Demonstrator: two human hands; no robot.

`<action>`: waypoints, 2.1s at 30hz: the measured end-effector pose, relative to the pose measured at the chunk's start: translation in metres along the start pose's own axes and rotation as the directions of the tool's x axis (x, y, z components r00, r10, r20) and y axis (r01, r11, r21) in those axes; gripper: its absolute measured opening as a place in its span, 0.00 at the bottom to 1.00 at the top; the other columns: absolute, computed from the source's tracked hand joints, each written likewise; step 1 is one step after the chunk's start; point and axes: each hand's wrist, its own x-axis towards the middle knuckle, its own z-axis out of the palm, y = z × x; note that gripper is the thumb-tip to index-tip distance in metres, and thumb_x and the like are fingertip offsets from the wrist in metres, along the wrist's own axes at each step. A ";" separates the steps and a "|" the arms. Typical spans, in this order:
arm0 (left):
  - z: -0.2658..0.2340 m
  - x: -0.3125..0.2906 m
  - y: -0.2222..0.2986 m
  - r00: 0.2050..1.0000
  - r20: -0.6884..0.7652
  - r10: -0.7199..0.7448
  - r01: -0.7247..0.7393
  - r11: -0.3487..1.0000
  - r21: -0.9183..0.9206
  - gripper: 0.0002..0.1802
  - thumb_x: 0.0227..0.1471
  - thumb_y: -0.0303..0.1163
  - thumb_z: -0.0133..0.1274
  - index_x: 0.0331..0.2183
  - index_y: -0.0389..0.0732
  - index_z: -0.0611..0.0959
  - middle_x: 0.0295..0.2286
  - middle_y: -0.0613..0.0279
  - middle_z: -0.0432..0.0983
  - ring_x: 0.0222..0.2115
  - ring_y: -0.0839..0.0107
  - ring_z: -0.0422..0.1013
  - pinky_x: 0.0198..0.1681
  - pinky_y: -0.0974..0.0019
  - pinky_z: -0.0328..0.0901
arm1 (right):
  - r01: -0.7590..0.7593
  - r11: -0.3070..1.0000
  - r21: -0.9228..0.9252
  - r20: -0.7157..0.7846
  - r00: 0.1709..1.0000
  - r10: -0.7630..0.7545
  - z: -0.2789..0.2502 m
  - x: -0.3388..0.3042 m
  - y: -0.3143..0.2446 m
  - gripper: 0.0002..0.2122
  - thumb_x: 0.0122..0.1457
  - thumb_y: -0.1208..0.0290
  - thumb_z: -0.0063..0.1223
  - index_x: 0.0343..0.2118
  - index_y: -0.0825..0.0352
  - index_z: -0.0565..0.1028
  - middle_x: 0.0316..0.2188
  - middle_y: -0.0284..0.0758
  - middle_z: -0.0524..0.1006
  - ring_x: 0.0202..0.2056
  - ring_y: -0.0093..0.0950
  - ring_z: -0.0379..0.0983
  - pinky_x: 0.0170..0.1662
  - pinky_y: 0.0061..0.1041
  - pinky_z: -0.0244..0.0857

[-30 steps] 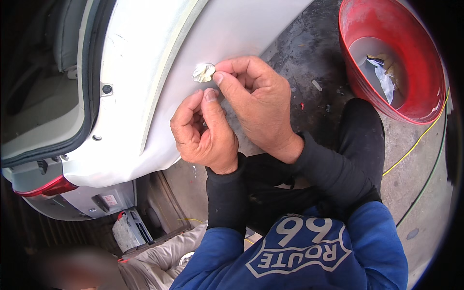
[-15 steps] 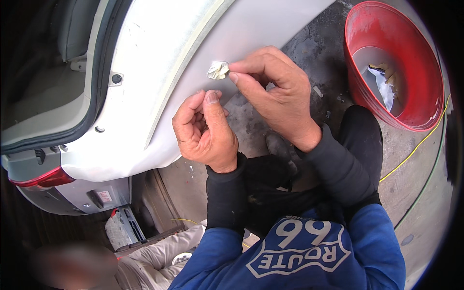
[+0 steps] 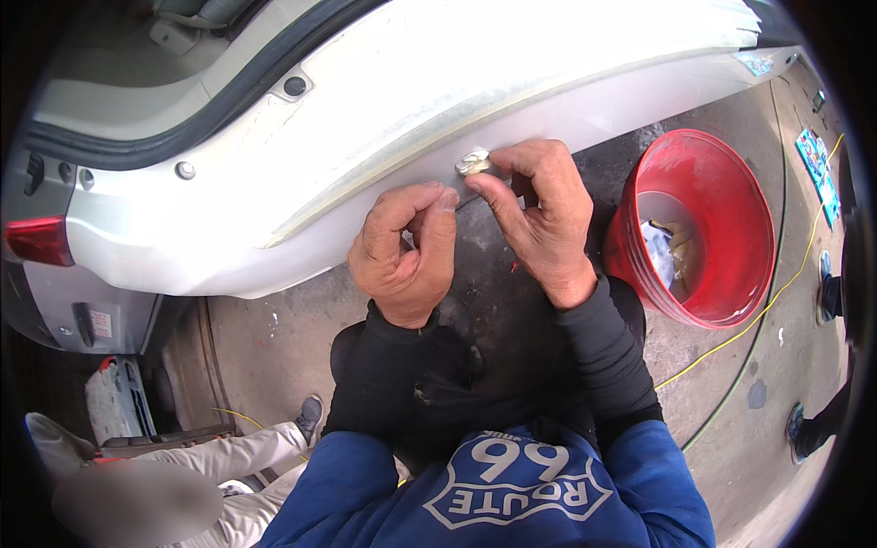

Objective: The person kneels behind a white car and applies strips of masking tape to the lower edge of the rear bumper. They repeatedly tear pieces from a roll and press them onto the bumper surface.

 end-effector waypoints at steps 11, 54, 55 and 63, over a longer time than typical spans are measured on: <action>0.011 0.006 0.006 0.969 0.066 0.239 -0.243 0.968 0.065 0.11 0.48 0.17 0.63 0.35 0.39 0.82 0.28 0.58 0.81 0.27 0.60 0.79 0.30 0.62 0.72 | 0.267 0.941 -0.208 0.014 0.963 -0.270 0.003 -0.011 0.009 0.15 0.52 0.91 0.64 0.42 0.70 0.80 0.35 0.40 0.77 0.36 0.33 0.75 0.40 0.29 0.72; 0.007 -0.015 0.031 0.947 0.228 -0.228 0.321 0.736 -0.596 0.10 0.69 0.34 0.50 0.41 0.38 0.81 0.29 0.62 0.79 0.23 0.82 0.70 0.25 0.77 0.63 | 0.373 0.622 -0.688 0.542 0.834 0.100 -0.116 0.293 0.040 0.20 0.66 0.72 0.53 0.61 0.61 0.74 0.58 0.44 0.75 0.58 0.41 0.73 0.60 0.36 0.66; 0.009 -0.016 0.028 0.944 0.238 -0.227 0.326 0.745 -0.583 0.09 0.69 0.33 0.51 0.41 0.38 0.81 0.29 0.62 0.79 0.23 0.82 0.70 0.26 0.77 0.64 | 0.422 0.621 -0.660 0.554 0.832 0.022 -0.114 0.293 0.046 0.19 0.67 0.70 0.53 0.60 0.61 0.75 0.56 0.44 0.76 0.57 0.41 0.73 0.60 0.36 0.67; 0.010 -0.024 0.026 0.922 0.342 -0.179 0.358 0.728 -0.585 0.07 0.67 0.29 0.52 0.38 0.36 0.82 0.31 0.60 0.79 0.25 0.81 0.71 0.28 0.76 0.65 | 0.281 0.912 -0.298 0.242 0.947 -0.212 -0.144 0.177 -0.034 0.16 0.72 0.60 0.50 0.51 0.67 0.78 0.45 0.40 0.82 0.49 0.29 0.77 0.55 0.36 0.68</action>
